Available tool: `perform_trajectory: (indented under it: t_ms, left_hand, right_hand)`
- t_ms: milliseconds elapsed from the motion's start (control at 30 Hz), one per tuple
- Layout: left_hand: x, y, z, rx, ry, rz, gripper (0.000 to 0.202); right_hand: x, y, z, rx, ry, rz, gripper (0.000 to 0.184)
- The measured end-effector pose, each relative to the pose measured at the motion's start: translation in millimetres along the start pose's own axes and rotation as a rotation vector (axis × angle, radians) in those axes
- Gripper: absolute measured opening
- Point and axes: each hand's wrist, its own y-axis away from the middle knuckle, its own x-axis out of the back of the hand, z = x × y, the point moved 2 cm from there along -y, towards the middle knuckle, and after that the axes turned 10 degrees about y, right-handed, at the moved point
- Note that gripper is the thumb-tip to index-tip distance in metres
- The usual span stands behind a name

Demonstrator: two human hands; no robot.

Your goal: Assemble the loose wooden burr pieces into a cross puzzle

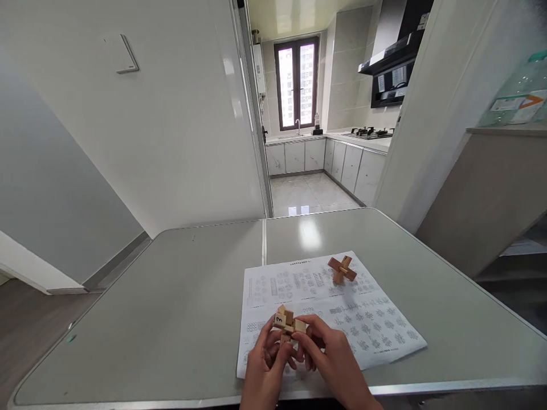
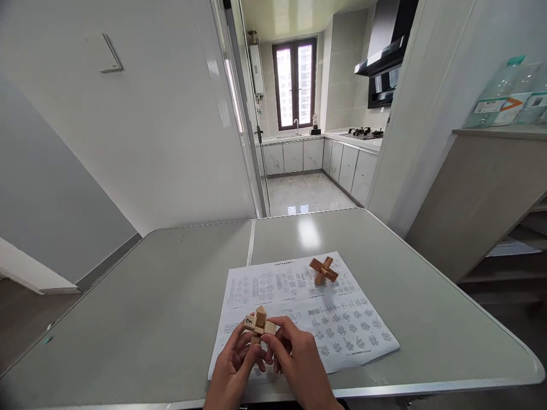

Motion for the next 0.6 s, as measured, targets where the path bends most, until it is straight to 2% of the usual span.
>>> perform_trajectory:
  t_ms: [233,500,600]
  left_hand:
    - [-1.5,1.9,0.0,-0.039,0.022,-0.025,0.079]
    - [-5.1,10.4,0.8,-0.089,-0.006,-0.045,0.066]
    - [-6.2,13.2,7.3,-0.09,-0.007,-0.065,0.073]
  right_hand:
    - [4.7,5.0,-4.5,0.074,0.212,0.036,0.044]
    - [11.0,3.1,-13.5,-0.03,0.037,-0.051,0.046]
    - [10.6,1.5,-15.0,-0.095,-0.041,-0.102,0.048]
